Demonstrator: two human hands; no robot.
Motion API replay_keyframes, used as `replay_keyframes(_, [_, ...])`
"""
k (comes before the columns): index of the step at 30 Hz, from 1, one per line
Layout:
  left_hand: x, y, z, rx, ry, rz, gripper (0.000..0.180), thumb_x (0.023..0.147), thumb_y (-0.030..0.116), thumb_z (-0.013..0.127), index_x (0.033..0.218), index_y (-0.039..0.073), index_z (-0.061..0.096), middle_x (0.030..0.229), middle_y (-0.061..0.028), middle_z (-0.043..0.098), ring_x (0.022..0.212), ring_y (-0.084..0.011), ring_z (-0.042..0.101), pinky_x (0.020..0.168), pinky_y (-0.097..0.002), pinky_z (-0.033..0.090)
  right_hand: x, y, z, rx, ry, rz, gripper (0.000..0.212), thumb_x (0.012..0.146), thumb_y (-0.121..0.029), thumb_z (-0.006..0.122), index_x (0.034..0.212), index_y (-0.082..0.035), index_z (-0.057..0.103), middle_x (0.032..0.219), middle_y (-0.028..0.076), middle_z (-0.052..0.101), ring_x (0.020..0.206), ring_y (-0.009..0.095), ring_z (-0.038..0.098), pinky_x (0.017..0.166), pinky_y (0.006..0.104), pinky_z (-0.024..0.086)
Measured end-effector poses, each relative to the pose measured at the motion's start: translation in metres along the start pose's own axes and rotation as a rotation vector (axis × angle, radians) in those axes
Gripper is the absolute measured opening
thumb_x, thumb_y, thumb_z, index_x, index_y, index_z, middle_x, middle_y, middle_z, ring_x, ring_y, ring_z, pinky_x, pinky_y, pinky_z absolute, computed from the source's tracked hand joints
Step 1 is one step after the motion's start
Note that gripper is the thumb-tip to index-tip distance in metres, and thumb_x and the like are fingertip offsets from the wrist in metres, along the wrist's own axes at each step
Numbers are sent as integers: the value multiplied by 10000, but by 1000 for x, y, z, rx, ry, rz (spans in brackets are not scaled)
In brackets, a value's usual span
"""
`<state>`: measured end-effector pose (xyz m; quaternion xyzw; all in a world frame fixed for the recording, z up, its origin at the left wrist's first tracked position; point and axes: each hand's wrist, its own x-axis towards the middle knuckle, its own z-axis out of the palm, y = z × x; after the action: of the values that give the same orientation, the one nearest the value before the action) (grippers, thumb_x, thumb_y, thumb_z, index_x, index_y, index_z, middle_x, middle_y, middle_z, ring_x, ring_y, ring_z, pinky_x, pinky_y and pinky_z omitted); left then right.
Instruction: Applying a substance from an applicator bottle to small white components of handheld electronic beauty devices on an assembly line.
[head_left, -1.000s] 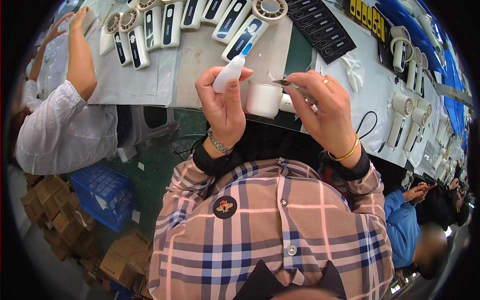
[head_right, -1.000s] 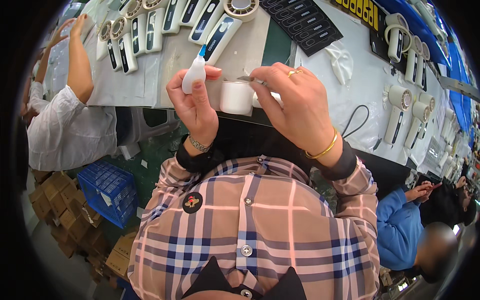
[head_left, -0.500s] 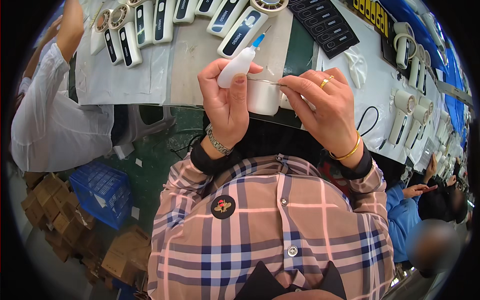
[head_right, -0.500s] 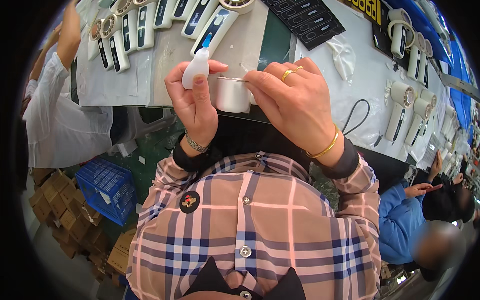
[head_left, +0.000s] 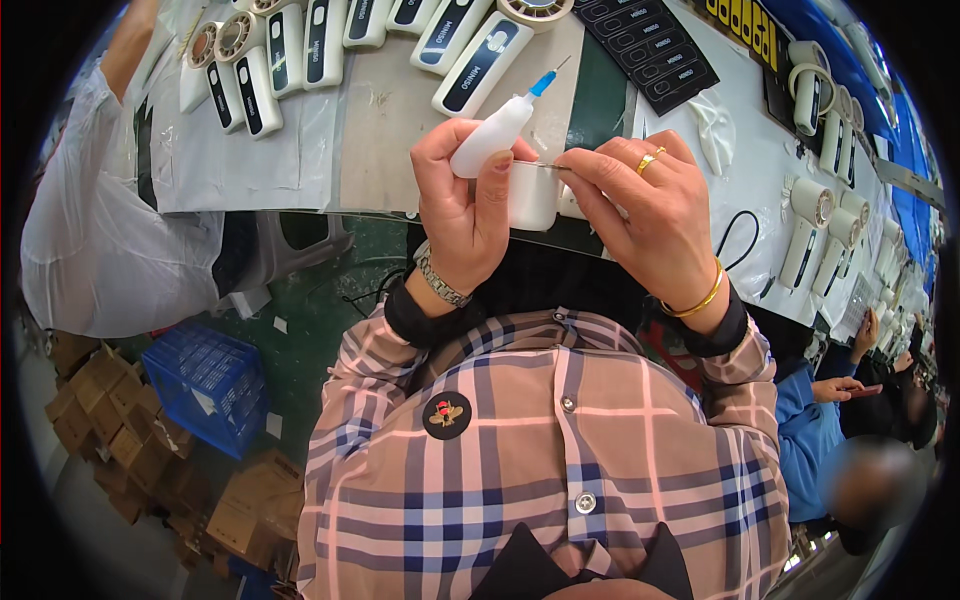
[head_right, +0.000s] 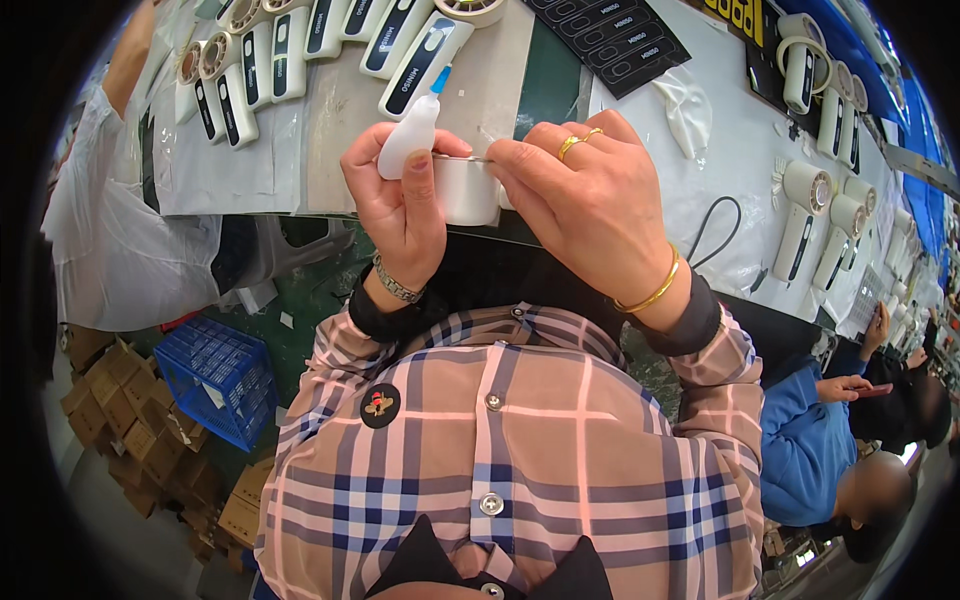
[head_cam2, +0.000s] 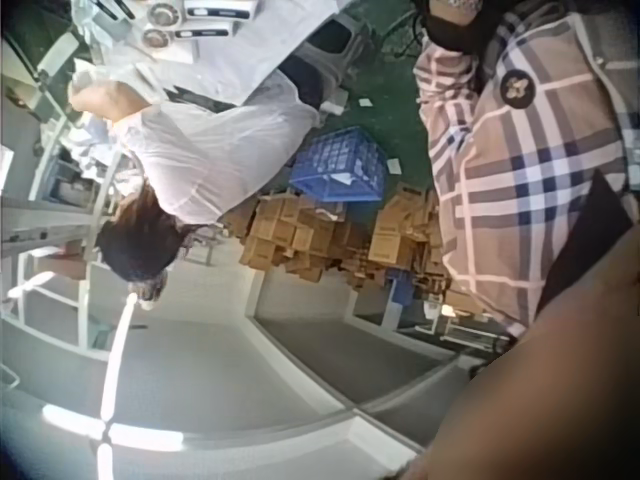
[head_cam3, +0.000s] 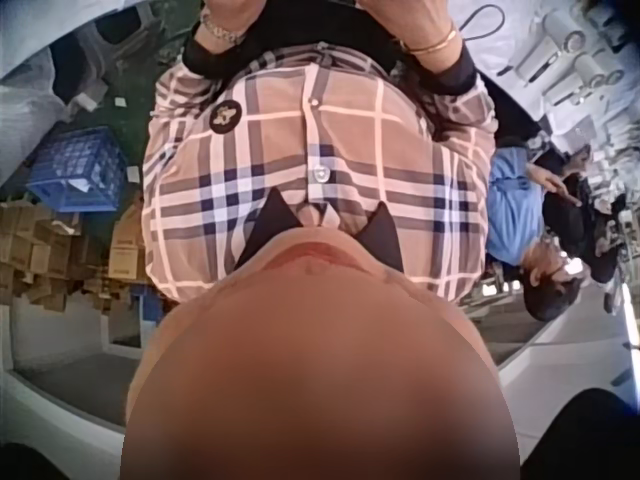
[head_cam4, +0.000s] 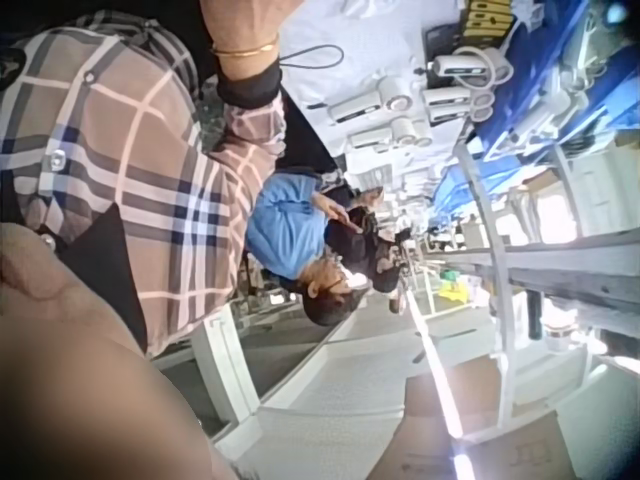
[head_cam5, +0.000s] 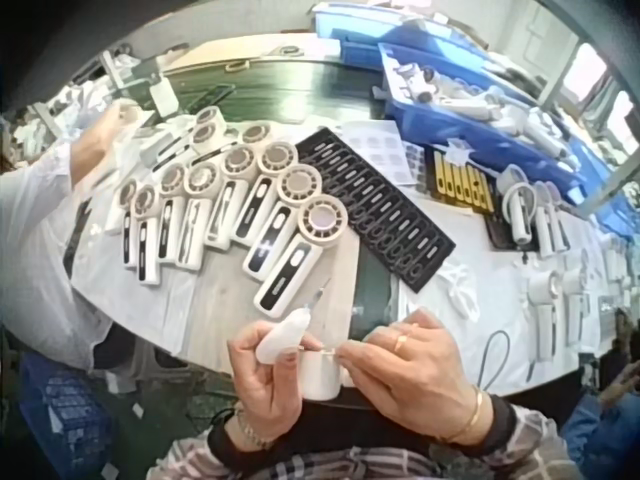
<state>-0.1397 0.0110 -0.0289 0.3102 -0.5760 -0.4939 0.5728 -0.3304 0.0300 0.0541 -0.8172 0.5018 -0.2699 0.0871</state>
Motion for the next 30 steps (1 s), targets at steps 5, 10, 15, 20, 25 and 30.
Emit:
replay_keyframes(5, [1, -1, 1, 1, -10, 0, 294, 1095, 122, 535, 1307, 20, 360, 1091, -141, 653, 928, -131, 651, 818, -264, 545, 2, -5, -3, -83, -29, -20, 189, 864, -80, 759, 1049, -109, 729, 812, 1, 675, 711, 179, 630, 709, 334, 412])
replay_keyframes(10, [0, -1, 0, 27, -28, -5, 303, 1089, 95, 541, 1318, 19, 357, 1102, -138, 648, 925, -135, 657, 817, -271, 554, 2, -8, -1, -147, -18, -54, 174, 874, -84, 742, 1045, -103, 713, 816, -2, 667, 714, 181, 636, 709, 336, 425])
replay_keyframes(15, [6, 4, -3, -37, -23, -18, 280, 1069, 60, 577, 1297, -6, 429, 1119, -134, 642, 945, -138, 652, 838, -269, 548, 1, -3, 2, -167, 9, -80, 151, 885, -79, 732, 1030, -101, 700, 802, -2, 651, 714, 180, 640, 710, 335, 433])
replay_keyframes(20, [6, 35, -34, 142, 103, 19, 216, 1005, 6, 667, 1201, -44, 592, 1137, -119, 640, 990, -147, 633, 871, -268, 529, -5, 2, 5, -135, 43, -85, 120, 897, -84, 726, 1011, -102, 694, 790, -1, 635, 714, 184, 641, 712, 338, 438])
replay_keyframes(25, [-6, 65, -58, 184, 20, -108, 196, 938, -47, 722, 1128, -46, 673, 1138, -104, 640, 1013, -151, 621, 883, -269, 519, -6, 3, 4, -133, 46, -75, 109, 903, -93, 728, 1005, -102, 692, 790, 0, 632, 723, 184, 643, 720, 340, 439])
replay_keyframes(30, [-8, 69, -58, 242, -56, -195, 233, 895, -74, 731, 1119, -33, 683, 1133, -91, 641, 1003, -143, 620, 878, -265, 517, -6, 3, 5, -124, 51, -68, 108, 906, -99, 731, 1006, -103, 693, 797, 0, 634, 733, 182, 646, 725, 340, 436])
